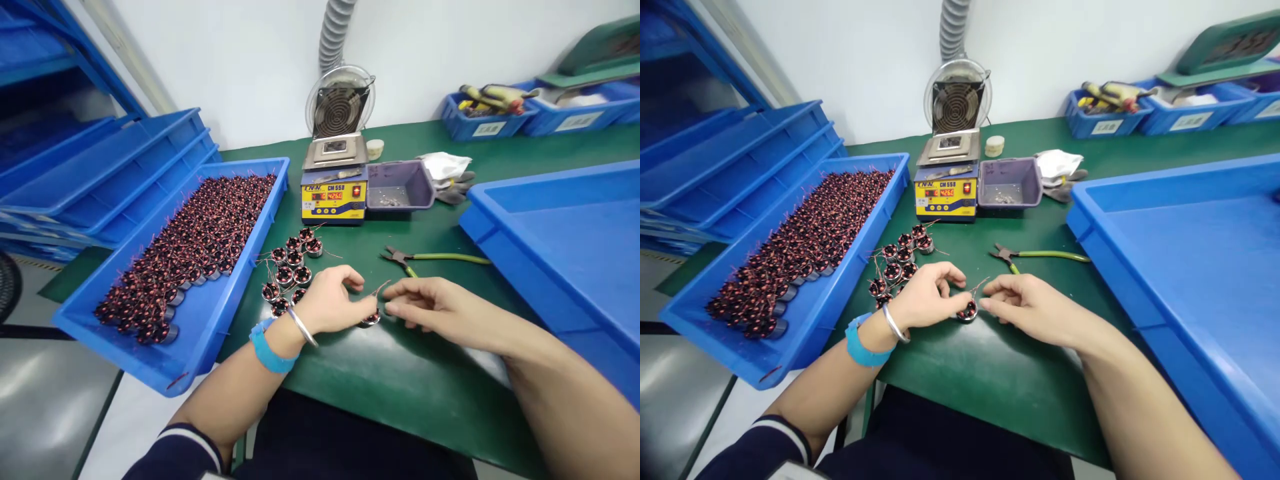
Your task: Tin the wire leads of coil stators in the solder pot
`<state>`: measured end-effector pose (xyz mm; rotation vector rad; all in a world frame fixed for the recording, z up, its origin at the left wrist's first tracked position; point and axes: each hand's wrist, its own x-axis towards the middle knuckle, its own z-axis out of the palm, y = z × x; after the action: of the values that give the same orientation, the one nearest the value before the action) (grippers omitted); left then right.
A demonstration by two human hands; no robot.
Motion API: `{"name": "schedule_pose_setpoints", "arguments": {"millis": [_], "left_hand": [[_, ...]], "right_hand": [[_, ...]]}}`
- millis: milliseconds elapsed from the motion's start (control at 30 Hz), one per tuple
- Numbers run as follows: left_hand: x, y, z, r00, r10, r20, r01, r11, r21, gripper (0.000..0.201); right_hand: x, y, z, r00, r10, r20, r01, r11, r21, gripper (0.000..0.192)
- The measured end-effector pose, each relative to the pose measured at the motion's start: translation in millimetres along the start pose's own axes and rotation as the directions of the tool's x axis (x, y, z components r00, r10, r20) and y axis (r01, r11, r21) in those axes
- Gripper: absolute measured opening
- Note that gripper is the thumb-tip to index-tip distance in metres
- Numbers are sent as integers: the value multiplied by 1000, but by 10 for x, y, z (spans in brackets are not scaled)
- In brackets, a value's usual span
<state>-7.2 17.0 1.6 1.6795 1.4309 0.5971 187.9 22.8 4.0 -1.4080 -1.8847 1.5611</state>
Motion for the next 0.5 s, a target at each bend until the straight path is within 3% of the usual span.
{"name": "schedule_pose_setpoints", "arguments": {"millis": [100, 233, 500], "left_hand": [[100, -29, 43, 994, -100, 35, 105, 973, -205, 11], [155, -77, 112, 976, -184, 119, 217, 890, -401, 16], [119, -68, 172, 960, -210, 184, 276, 813, -513, 19]], "right_hand": [[85, 23, 150, 995, -18, -95, 30, 991, 131, 69], [171, 72, 243, 987, 13, -158, 28, 967, 253, 94], [153, 72, 226, 960, -4, -281, 81, 961, 264, 91]]}}
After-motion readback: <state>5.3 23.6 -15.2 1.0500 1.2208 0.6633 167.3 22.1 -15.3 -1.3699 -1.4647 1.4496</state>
